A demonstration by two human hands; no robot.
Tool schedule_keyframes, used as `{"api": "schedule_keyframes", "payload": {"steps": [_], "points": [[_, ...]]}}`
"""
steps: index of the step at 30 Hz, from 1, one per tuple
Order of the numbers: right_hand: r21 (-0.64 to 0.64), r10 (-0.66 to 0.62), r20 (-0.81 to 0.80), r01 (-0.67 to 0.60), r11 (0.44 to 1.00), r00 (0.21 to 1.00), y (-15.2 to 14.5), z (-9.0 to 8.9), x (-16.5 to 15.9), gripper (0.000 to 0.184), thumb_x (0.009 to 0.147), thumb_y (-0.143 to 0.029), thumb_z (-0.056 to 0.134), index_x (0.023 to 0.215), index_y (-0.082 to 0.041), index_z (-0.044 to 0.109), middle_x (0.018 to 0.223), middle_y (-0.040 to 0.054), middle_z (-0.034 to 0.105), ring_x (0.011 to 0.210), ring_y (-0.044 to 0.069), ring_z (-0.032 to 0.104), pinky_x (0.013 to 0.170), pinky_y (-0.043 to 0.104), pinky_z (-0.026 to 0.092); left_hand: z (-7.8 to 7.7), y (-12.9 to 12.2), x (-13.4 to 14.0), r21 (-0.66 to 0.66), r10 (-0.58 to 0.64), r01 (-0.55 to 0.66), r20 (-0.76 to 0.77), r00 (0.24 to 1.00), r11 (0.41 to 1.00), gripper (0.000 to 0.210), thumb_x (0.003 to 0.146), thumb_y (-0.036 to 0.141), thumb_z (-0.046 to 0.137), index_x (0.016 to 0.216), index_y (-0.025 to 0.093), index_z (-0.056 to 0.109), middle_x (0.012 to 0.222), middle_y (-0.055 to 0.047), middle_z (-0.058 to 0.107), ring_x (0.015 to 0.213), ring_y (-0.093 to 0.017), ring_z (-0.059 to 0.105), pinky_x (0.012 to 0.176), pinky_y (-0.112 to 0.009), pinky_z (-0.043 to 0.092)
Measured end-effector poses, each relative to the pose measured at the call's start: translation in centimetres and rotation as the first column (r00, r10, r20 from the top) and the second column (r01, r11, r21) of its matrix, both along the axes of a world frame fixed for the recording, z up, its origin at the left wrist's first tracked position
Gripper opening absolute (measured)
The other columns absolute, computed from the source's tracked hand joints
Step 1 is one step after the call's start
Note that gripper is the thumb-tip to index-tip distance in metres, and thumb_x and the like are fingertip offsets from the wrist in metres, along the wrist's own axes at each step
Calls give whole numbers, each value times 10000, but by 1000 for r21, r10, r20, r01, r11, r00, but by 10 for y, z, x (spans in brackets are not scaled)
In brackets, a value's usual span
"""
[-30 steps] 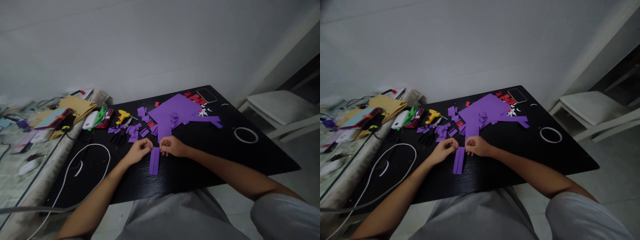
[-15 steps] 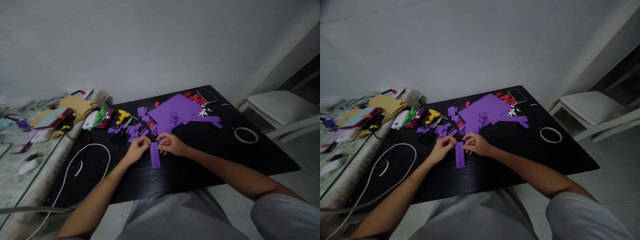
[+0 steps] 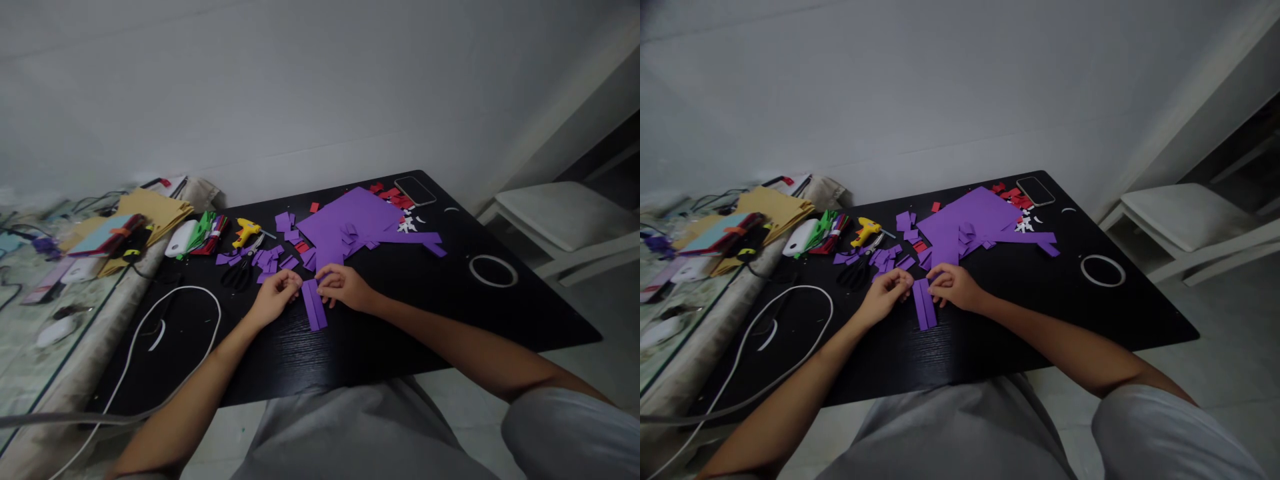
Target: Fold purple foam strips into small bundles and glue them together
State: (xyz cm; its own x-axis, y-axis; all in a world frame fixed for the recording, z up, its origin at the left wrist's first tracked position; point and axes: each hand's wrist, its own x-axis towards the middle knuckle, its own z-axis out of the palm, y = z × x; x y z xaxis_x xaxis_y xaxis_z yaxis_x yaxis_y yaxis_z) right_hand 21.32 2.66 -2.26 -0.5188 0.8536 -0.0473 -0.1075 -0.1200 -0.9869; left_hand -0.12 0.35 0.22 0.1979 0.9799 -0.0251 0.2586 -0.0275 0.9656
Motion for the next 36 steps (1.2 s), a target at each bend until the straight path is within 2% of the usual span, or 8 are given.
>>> {"api": "schedule_keyframes", "payload": {"steps": [10, 16, 20, 25, 30, 36], "points": [[-67, -77, -16, 75, 995, 997, 5, 0, -1, 347, 685, -238, 775, 971, -166, 594, 654, -25, 663, 551, 143, 659, 463, 244, 575, 0, 0, -7, 137, 77, -77, 7, 997, 988, 270, 862, 313, 624, 1052, 138, 699, 582, 42, 535, 525, -84, 506, 524, -195, 381], [-66, -76, -31, 73, 995, 997, 4, 1, -1, 341, 686, -235, 778, 962, -173, 588, 657, -30, 654, 556, 137, 662, 469, 235, 580, 2, -2, -5, 104, 19, -16, -29, 999, 994, 308, 843, 305, 637, 1072, 125, 737, 567, 25, 573, 504, -89, 517, 511, -201, 391], [-67, -82, -32, 79, 995, 996, 4, 1, 0, 338, 690, -228, 771, 968, -170, 588, 662, -28, 651, 562, 140, 664, 466, 236, 582, 4, 0, -7, 136, 61, -62, 11, 998, 989, 392, 849, 306, 642, 1201, 139, 688, 569, 43, 562, 508, -84, 508, 532, -197, 414], [-78, -94, -21, 92, 993, 995, 4, 3, 0, 414, 703, -203, 757, 1087, -165, 608, 684, -22, 666, 569, 136, 665, 477, 231, 583, 2, -1, -7, 83, 0, 2, -25, 1000, 997, 295, 854, 324, 632, 1034, 119, 746, 572, 14, 593, 500, -86, 516, 515, -199, 418], [-78, -94, -31, 91, 993, 995, 4, 3, -1, 366, 715, -213, 754, 1061, -158, 649, 685, -15, 660, 577, 131, 666, 477, 219, 584, 2, -1, -6, 96, 32, -33, 9, 999, 995, 386, 859, 307, 633, 1197, 130, 689, 562, 32, 590, 499, -87, 513, 526, -198, 424], [-75, -89, -41, 86, 993, 995, 5, 1, -1, 385, 713, -214, 750, 1082, -148, 667, 667, -14, 658, 568, 131, 664, 470, 215, 581, 3, -2, -5, 90, 4, -2, -20, 1000, 996, 352, 860, 320, 631, 1136, 122, 723, 559, 21, 596, 489, -86, 513, 521, -201, 427]]}}
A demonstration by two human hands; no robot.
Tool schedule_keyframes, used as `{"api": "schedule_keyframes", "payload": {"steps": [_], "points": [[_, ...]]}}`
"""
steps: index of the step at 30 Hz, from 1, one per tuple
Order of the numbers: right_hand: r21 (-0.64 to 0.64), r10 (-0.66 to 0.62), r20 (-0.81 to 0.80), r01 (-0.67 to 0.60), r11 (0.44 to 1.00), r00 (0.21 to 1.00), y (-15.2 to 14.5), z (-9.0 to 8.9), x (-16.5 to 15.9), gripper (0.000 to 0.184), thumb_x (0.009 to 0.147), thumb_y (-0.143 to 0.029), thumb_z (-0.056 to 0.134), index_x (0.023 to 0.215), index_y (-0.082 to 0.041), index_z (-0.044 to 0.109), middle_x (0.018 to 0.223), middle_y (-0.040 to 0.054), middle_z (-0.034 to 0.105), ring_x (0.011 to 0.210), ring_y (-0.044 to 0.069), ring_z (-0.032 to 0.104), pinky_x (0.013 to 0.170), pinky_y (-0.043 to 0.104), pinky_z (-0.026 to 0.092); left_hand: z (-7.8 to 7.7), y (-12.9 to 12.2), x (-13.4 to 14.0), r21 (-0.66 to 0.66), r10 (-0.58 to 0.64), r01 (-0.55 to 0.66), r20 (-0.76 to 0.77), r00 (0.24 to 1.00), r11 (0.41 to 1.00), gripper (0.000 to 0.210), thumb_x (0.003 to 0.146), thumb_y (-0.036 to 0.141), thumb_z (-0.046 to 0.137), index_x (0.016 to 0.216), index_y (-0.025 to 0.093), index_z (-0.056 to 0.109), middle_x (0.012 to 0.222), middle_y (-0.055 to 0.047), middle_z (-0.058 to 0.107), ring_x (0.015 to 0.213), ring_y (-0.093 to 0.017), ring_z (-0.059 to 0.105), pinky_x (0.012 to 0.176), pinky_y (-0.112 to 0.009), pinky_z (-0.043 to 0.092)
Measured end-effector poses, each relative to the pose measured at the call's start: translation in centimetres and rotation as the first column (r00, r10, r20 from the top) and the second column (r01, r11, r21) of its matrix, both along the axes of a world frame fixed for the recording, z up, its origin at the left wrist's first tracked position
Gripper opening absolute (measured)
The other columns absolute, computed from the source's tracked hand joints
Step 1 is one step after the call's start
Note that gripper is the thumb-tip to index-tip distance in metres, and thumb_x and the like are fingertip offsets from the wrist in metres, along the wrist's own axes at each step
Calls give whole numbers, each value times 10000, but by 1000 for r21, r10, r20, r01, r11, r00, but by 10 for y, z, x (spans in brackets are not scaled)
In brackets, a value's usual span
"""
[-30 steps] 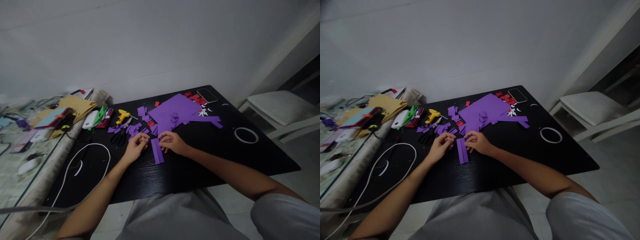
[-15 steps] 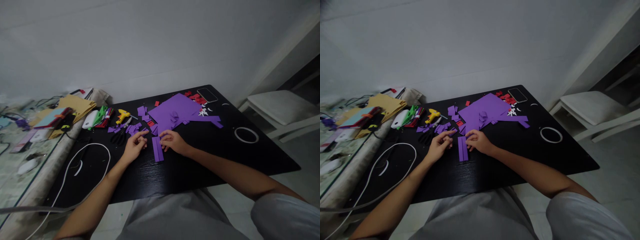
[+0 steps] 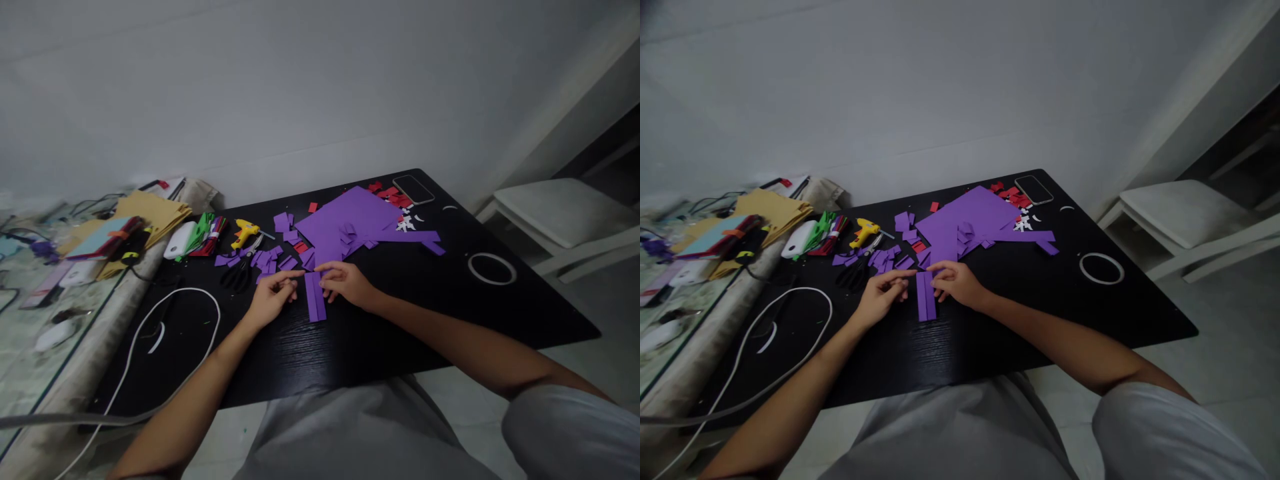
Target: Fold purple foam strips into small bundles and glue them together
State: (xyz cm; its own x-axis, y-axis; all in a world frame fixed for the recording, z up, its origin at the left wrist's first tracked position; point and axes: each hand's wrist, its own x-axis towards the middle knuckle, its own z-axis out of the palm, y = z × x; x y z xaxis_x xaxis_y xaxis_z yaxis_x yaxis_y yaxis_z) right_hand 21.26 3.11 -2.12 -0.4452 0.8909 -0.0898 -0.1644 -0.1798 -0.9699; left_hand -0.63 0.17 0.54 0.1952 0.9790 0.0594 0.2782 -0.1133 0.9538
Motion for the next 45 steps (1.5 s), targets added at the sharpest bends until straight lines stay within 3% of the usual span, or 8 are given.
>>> {"api": "schedule_keyframes", "payload": {"steps": [19, 29, 45], "points": [[-14, 16, -11, -16, 1000, 1000, 2, -1, 1, 407, 701, -213, 761, 1099, -138, 715, 687, -11, 669, 557, 109, 643, 489, 220, 586, -2, 1, 1, -13, -34, 34, -18, 999, 999, 322, 853, 295, 630, 1109, 124, 725, 556, 21, 597, 488, -84, 520, 521, -197, 449], [7, -10, 11, 10, 1000, 1000, 0, 1, 1, 328, 705, -207, 757, 991, -174, 599, 645, -38, 655, 526, 124, 656, 466, 218, 574, 2, 1, 0, 1, 4, -4, 8, 1000, 1000, 341, 843, 314, 645, 1110, 118, 725, 550, 26, 581, 502, -90, 529, 524, -199, 439], [-2, -17, 4, 17, 1000, 1000, 0, 0, -1, 329, 694, -214, 764, 949, -186, 559, 628, -40, 647, 518, 135, 650, 459, 232, 560, 1, 1, -1, 10, 4, -4, -1, 1000, 1000, 303, 837, 301, 641, 1067, 135, 745, 558, 21, 585, 501, -92, 530, 523, -202, 439]]}}
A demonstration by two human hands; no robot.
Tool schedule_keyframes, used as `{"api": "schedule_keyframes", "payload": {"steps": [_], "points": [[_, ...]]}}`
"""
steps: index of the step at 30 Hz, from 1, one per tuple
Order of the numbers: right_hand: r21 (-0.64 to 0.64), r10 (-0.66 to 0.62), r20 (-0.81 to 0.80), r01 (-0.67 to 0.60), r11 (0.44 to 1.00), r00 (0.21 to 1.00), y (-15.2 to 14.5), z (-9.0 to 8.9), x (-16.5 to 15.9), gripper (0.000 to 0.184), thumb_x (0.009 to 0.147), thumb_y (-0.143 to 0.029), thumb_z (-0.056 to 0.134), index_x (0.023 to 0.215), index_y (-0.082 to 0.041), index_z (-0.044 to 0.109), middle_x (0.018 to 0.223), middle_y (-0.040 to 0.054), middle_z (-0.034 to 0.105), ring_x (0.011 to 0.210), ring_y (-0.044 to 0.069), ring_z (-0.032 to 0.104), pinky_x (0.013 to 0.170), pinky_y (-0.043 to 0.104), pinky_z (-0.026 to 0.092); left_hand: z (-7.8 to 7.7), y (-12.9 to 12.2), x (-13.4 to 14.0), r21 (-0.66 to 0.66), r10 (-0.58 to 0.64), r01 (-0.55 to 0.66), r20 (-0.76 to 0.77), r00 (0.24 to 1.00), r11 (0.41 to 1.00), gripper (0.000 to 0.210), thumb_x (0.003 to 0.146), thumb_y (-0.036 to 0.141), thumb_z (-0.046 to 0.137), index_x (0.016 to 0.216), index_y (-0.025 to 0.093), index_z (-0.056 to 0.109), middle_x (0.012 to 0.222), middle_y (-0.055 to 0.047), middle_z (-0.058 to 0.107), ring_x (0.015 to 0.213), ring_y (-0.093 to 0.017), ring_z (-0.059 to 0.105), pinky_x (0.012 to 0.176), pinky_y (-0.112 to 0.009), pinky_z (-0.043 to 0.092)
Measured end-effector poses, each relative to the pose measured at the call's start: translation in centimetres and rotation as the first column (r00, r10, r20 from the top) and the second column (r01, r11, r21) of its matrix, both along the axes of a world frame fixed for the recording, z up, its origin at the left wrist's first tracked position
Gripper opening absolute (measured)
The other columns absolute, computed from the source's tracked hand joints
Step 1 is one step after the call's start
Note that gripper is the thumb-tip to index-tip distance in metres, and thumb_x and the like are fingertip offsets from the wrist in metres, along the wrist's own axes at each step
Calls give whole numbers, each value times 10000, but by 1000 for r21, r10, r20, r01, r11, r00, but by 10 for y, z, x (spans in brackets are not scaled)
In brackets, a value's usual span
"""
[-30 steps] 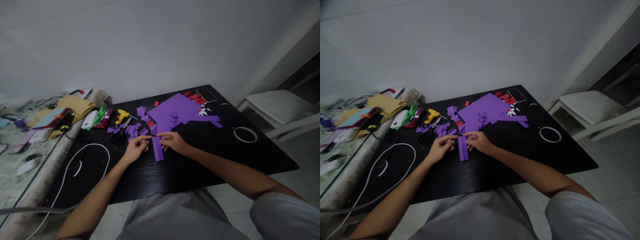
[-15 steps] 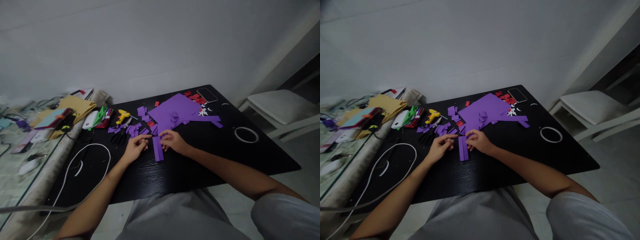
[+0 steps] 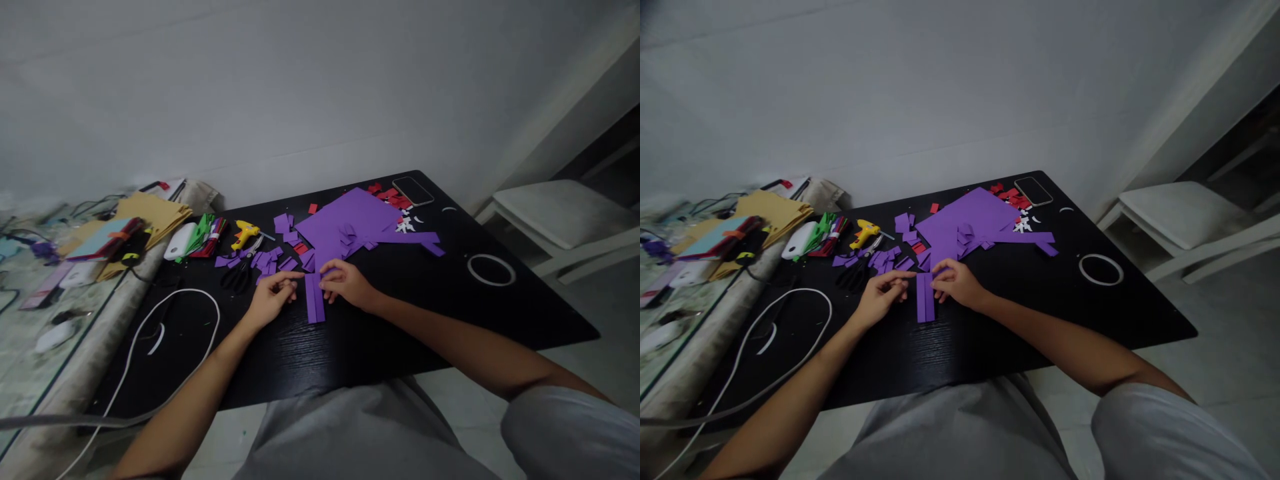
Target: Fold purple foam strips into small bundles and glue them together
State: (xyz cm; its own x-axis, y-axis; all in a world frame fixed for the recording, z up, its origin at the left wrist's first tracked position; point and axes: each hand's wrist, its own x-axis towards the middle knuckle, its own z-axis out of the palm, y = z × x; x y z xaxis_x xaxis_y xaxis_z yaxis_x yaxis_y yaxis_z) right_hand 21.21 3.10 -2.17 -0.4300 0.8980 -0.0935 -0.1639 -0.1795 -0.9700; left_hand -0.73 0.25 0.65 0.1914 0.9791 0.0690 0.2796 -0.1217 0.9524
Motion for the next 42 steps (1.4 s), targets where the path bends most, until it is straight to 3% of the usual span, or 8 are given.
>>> {"api": "schedule_keyframes", "payload": {"steps": [26, 33, 42], "points": [[-2, 9, 14, -9, 1000, 1000, 0, 2, 1, 312, 694, -225, 764, 946, -169, 589, 631, -35, 651, 517, 124, 643, 460, 221, 561, -3, 0, -1, -1, -4, 4, 1, 1000, 1000, 300, 843, 271, 620, 1069, 117, 743, 561, 22, 589, 502, -83, 536, 520, -187, 437], [19, 86, 8, -86, 996, 996, 1, 1, 2, 464, 681, -196, 776, 1105, -164, 591, 679, -38, 647, 563, 125, 657, 509, 231, 566, -4, -2, 2, -21, -94, 94, -2, 996, 995, 311, 854, 277, 637, 1112, 125, 719, 585, 26, 594, 524, -88, 549, 548, -196, 453], [55, 120, 32, -122, 991, 992, 1, -1, 2, 315, 703, -267, 786, 961, -130, 669, 690, -2, 663, 577, 124, 645, 523, 242, 556, -5, -4, 4, -34, -159, 158, -30, 987, 987, 319, 858, 294, 654, 1134, 143, 709, 646, 17, 602, 567, -95, 548, 578, -211, 439]]}}
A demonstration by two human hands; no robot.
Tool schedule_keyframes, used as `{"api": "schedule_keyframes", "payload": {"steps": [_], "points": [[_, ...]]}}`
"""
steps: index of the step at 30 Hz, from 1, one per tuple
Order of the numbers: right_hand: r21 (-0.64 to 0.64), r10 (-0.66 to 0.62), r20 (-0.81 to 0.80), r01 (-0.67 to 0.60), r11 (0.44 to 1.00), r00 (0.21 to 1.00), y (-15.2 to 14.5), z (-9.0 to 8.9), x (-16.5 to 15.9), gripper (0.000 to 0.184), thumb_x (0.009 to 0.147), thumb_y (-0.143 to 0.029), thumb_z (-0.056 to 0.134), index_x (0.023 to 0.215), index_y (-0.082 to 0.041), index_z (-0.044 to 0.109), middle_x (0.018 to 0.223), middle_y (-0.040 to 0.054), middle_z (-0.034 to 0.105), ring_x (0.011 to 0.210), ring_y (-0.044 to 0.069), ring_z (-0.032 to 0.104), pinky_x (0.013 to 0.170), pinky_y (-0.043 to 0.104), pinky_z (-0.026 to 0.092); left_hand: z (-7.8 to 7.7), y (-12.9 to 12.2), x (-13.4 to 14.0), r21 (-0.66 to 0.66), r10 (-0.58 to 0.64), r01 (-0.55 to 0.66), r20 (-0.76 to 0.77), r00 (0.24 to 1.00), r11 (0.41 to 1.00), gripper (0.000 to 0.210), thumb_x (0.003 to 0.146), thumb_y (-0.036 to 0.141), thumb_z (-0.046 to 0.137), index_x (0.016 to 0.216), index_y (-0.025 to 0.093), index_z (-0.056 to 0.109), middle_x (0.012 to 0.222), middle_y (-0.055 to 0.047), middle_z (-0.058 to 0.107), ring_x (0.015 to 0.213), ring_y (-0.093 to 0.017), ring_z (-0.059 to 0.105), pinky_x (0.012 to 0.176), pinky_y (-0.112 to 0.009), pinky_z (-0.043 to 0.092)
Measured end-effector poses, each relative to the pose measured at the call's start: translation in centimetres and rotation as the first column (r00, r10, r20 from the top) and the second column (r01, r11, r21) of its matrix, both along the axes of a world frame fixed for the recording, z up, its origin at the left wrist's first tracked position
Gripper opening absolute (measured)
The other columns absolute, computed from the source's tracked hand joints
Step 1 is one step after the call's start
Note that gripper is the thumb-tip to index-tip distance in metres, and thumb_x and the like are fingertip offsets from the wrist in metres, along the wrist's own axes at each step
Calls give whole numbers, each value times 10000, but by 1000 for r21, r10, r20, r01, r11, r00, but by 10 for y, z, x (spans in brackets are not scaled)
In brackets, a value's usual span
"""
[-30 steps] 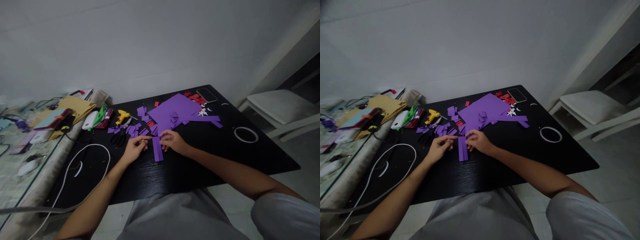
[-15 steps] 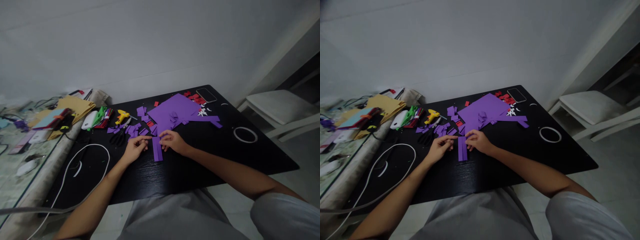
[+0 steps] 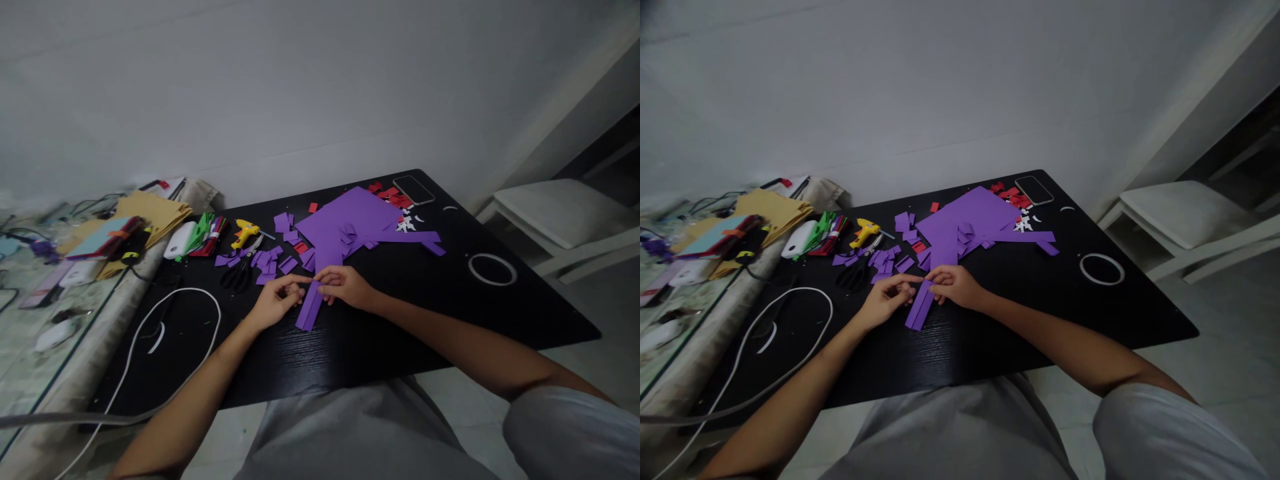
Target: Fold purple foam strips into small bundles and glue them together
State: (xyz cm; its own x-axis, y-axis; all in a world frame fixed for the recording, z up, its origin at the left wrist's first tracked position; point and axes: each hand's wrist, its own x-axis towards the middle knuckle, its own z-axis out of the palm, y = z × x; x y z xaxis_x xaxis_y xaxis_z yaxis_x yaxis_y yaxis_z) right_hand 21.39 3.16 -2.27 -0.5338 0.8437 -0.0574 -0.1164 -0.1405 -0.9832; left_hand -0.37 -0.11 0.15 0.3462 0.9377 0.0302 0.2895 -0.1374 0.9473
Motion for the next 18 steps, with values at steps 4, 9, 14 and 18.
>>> {"api": "schedule_keyframes", "payload": {"steps": [4, 9, 14, 18], "points": [[2, -7, -2, 7, 1000, 1000, 0, 0, 0, 334, 708, -284, 787, 982, -130, 674, 672, -6, 658, 565, 126, 642, 515, 242, 555, -2, 1, -1, 43, 11, -11, -13, 1000, 999, 304, 862, 295, 661, 1128, 153, 700, 735, 3, 608, 636, -98, 539, 613, -217, 423], [10, -8, 2, 8, 1000, 1000, 1, 0, 0, 415, 747, -280, 744, 1126, -127, 676, 647, -18, 655, 544, 124, 633, 522, 249, 561, -2, 0, 0, 72, -33, 34, -15, 999, 997, 315, 876, 272, 656, 1174, 170, 657, 823, -10, 602, 722, -110, 553, 653, -224, 427], [26, 14, 6, -14, 1000, 1000, 1, -1, -1, 377, 779, -267, 689, 1121, -111, 714, 693, 7, 685, 534, 111, 630, 529, 245, 553, -2, -2, 1, 66, -45, 46, -11, 999, 997, 314, 866, 262, 668, 1162, 169, 620, 870, -23, 607, 755, -119, 564, 663, -228, 439], [21, 2, -5, -2, 1000, 1000, 1, -3, -1, 389, 780, -259, 681, 1138, -109, 717, 736, 21, 706, 542, 112, 643, 536, 247, 557, -4, -2, 1, 38, -49, 49, 1, 999, 998, 300, 869, 279, 678, 1133, 167, 591, 888, -30, 616, 765, -119, 572, 675, -233, 442]]}}
